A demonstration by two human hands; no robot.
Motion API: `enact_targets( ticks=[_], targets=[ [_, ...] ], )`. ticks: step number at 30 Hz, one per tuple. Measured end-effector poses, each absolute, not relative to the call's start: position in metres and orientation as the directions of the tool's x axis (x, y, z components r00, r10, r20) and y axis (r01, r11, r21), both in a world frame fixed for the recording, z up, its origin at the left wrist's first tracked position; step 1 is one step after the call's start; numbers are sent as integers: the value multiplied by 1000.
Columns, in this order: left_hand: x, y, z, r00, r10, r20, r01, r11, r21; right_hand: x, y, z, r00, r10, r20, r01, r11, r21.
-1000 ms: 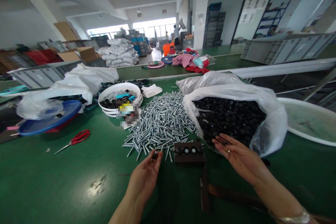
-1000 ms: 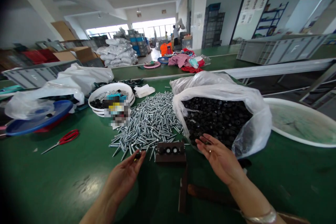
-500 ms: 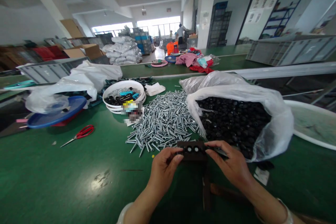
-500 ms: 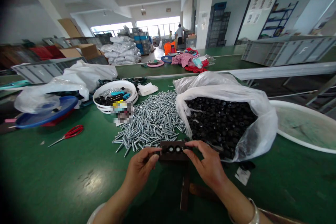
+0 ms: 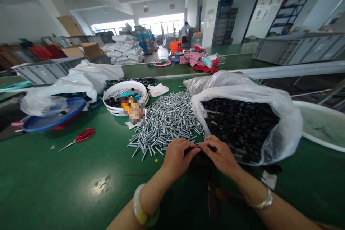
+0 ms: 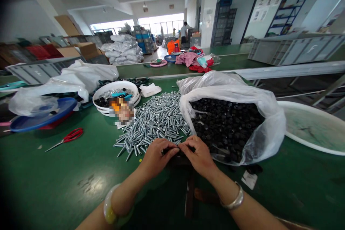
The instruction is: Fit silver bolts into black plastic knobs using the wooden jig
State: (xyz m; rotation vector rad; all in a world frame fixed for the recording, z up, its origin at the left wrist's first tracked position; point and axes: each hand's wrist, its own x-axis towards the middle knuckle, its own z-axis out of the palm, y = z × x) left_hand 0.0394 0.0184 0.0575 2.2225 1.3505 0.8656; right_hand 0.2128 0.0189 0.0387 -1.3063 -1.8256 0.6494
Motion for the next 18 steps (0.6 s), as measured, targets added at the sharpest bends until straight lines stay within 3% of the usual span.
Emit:
enact_targets(
  ticks=[7, 13, 18],
  targets=[
    [40, 27, 36, 149, 968, 205, 431, -250, 867, 204, 15, 32, -27, 971, 236, 501, 218, -838],
    [45, 24, 29, 58, 981, 183, 463, -189, 866, 199, 15, 25, -28, 975, 222, 454, 210, -866],
    [50, 22, 22, -3, 987, 158, 373, -146, 916, 195, 16, 24, -92, 970, 225, 472, 242, -848]
  ],
)
